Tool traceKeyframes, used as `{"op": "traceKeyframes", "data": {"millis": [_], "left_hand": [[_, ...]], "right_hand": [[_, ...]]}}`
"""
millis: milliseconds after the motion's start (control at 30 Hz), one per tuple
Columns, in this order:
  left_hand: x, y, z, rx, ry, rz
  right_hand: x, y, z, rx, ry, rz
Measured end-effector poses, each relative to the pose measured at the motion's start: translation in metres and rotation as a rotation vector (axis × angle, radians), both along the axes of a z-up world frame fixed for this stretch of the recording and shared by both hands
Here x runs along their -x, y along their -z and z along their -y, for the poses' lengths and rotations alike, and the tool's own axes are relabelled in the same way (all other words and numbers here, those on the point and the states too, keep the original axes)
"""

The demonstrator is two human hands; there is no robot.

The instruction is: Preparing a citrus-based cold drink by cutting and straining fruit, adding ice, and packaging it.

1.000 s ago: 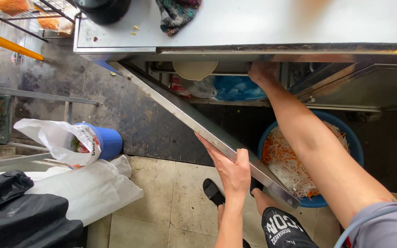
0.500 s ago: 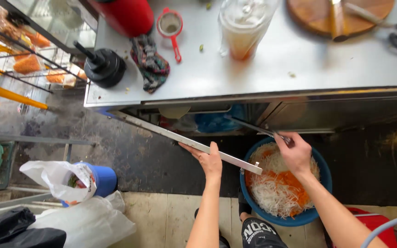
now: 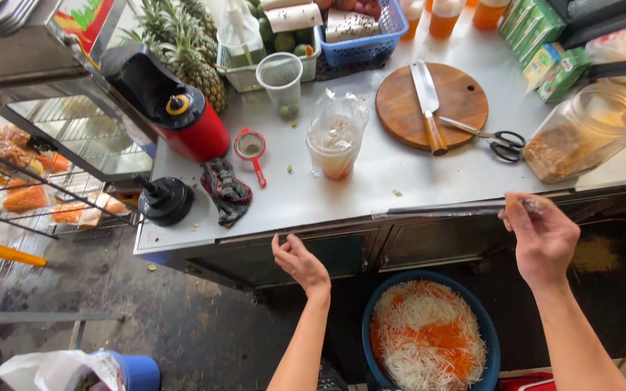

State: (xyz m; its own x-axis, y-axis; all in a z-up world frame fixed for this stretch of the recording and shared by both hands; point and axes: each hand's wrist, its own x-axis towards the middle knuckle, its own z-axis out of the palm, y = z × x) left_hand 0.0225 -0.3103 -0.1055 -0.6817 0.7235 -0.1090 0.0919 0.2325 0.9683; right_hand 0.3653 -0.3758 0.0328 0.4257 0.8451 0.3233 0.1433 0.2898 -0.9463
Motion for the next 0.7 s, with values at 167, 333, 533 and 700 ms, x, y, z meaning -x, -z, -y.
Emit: {"op": "traceKeyframes", "data": {"millis": [167, 333, 533, 700], "left_hand": [[-0.019, -0.153, -0.105, -0.415, 0.424, -0.395], [-0.007, -0.165, -0.225, -0.358, 0.632, -0.716], [0.038, -0.145, -0.267, -0.201, 0.894, -0.027], [0.051, -0.19, -0.254, -0.076, 0.975, 0.083]], "right_hand": [[0.063, -0.092, -0.076, -0.22, 0.12, 0.21], [0.125, -0.149, -0.15, -0.393, 0.275, 0.737], [0.186, -0.151, -0.222, -0.293, 0.137, 0.782], [0.197, -0.139, -0.258, -0.208, 0.15, 0.854]]}}
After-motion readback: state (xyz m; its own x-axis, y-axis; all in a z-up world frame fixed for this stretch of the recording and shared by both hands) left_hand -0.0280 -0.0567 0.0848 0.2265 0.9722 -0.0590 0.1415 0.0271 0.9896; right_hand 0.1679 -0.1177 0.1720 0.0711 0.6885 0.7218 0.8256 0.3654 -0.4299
